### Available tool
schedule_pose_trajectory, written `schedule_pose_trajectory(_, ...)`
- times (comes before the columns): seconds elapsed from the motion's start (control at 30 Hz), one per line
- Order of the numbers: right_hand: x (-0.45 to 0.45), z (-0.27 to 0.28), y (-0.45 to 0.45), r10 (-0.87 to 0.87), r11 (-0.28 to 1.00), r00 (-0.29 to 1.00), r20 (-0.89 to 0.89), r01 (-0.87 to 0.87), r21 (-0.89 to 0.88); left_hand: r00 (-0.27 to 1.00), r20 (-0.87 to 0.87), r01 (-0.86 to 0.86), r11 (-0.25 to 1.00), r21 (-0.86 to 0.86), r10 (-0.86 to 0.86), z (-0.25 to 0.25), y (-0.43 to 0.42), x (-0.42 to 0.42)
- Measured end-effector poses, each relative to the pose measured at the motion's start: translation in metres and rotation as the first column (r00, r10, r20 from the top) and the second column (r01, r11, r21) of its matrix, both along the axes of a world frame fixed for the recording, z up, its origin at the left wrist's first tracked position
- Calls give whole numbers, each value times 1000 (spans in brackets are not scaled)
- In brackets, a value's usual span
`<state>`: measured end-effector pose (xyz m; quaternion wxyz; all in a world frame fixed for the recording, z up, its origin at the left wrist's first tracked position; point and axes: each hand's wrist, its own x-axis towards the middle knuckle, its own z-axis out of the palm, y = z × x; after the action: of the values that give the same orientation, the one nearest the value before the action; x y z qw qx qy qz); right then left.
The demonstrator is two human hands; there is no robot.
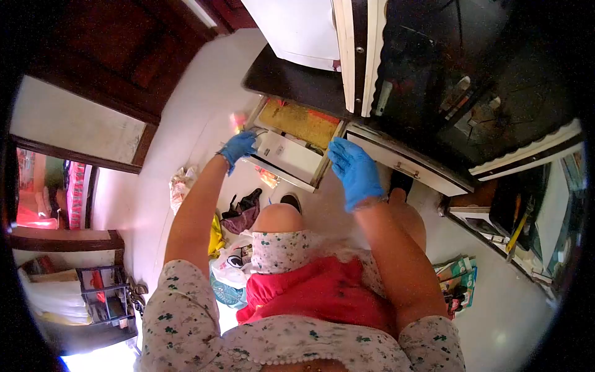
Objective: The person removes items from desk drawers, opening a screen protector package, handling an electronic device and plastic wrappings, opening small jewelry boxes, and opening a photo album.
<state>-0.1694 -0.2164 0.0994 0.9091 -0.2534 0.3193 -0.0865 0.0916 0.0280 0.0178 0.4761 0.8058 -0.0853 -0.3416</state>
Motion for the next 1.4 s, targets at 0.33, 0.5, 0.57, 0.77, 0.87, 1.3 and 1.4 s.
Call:
schedule_pose_trajectory(0.33, 9, 7, 13, 126, 981, 989, -74, -135, -136, 997, -18, 78, 896, 438, -78, -93, -35, 19)
schedule_pose_trajectory(0.5, 10, 2, 14, 115, 977, 988, -107, -131, -166, 976, 197, -14, 878, 479, -92, -119, -28, 43)
schedule_pose_trajectory(0.57, 10, -6, 14, 125, 977, 988, -93, -139, -163, 993, -5, 104, 878, 467, -115, -81, -26, 45)
schedule_pose_trajectory(0.77, 13, -7, 15, 132, 972, 986, -106, -150, -182, 777, 435, 319, 881, 348, -454, -93, 0, 41)
schedule_pose_trajectory(0.87, 16, -16, 16, 145, 972, 981, -130, -165, -164, 935, 292, 130, 960, 246, -202, -48, -3, 14)
schedule_pose_trajectory(1.3, 21, -32, 19, 192, 972, 969, -153, -210, -107, 860, 502, 99, 995, 13, -92, -16, -60, 21)
schedule_pose_trajectory(1.4, 21, -27, 17, 210, 970, 966, -153, -226, -95, 710, 699, 125, 992, -4, -86, 60, -76, -21)
